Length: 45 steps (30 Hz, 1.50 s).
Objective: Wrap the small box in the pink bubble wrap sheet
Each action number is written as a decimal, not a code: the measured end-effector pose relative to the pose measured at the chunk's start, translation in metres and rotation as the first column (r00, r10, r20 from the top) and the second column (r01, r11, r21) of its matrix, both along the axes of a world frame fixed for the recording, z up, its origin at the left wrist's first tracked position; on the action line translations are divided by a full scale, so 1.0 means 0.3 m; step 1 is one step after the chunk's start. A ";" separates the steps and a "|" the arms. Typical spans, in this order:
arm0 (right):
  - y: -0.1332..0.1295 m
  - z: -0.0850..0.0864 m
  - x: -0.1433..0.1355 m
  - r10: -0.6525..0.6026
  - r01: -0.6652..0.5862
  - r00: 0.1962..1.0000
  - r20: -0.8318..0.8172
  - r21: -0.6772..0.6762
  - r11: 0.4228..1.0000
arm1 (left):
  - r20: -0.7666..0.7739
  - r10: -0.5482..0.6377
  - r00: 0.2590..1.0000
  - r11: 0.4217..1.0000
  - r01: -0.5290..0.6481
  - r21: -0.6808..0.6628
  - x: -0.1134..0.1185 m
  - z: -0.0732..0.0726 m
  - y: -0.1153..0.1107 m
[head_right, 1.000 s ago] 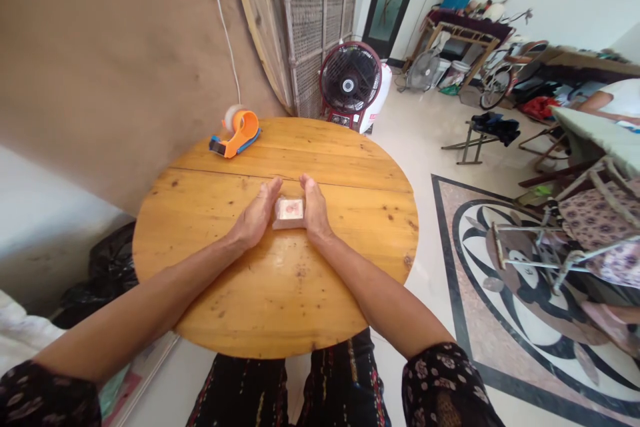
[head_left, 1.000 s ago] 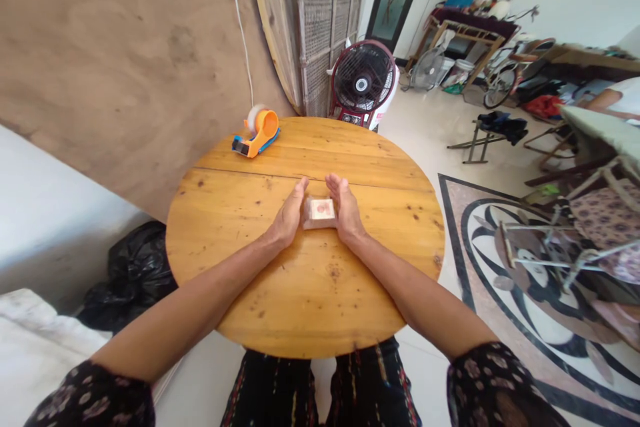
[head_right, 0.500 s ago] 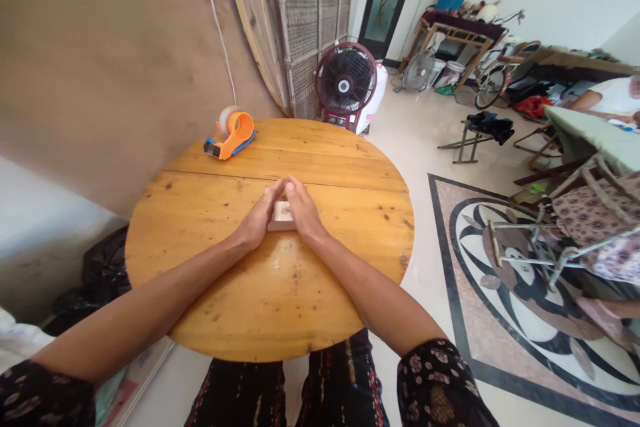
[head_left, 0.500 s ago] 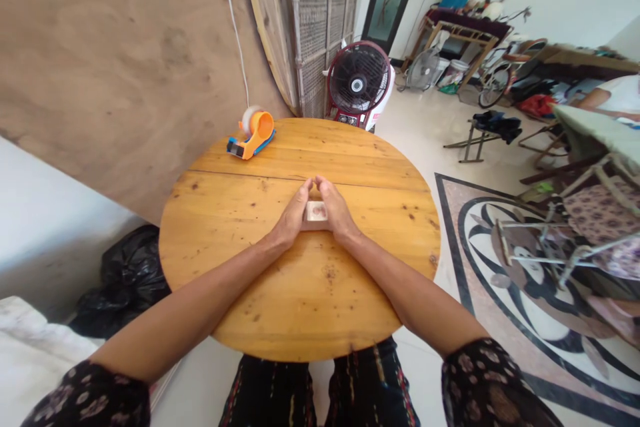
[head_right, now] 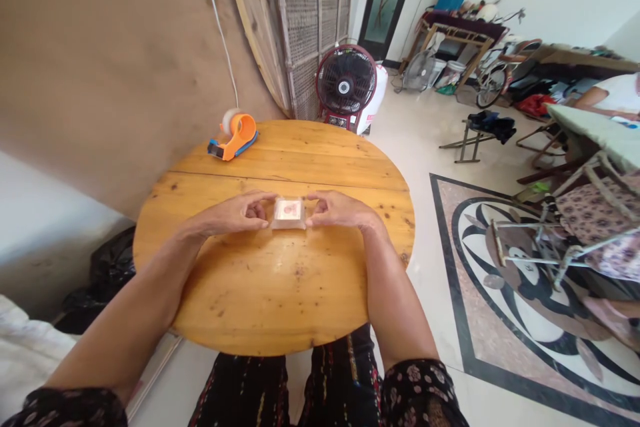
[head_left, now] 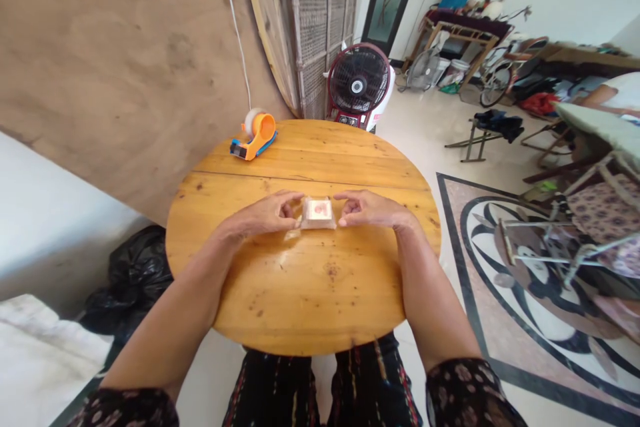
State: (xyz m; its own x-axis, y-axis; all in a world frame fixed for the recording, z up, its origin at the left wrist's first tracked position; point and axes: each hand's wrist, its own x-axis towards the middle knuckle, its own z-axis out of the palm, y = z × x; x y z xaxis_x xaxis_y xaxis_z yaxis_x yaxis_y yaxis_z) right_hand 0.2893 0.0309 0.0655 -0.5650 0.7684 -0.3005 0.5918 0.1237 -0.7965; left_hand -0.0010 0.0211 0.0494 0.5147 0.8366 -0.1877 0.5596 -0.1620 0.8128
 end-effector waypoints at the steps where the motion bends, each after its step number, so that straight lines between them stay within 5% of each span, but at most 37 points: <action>1: 0.000 -0.002 -0.014 0.044 -0.045 0.998 0.032 0.009 0.999 | 0.017 -0.028 0.999 1.000 0.028 0.003 0.008 -0.003 -0.001; 5: -0.004 -0.009 -0.070 0.108 -0.117 0.990 0.085 0.113 0.987 | 0.123 -0.114 0.986 0.994 0.113 0.014 0.024 -0.033 0.003; 11: -0.009 -0.034 -0.102 0.055 -0.076 0.994 0.094 0.237 0.968 | 0.151 -0.099 0.984 0.991 0.083 0.109 0.044 -0.067 0.008; 19: -0.022 0.018 -0.046 -0.040 0.033 0.996 0.083 0.078 0.996 | 0.054 0.034 0.998 0.998 -0.037 0.048 -0.005 -0.020 0.002; 23: -0.017 0.009 -0.043 0.037 -0.051 0.982 0.184 0.070 0.996 | -0.005 -0.001 1.000 0.999 0.001 0.044 -0.012 -0.022 0.005; 33: -0.008 -0.036 -0.077 0.078 -0.125 0.977 0.200 0.237 0.964 | 0.019 -0.170 0.985 0.981 0.167 0.102 0.024 -0.046 -0.003; 45: -0.018 -0.049 -0.098 0.055 -0.104 0.984 0.170 0.292 0.951 | 0.009 -0.151 0.989 0.974 0.147 0.170 0.039 -0.053 -0.005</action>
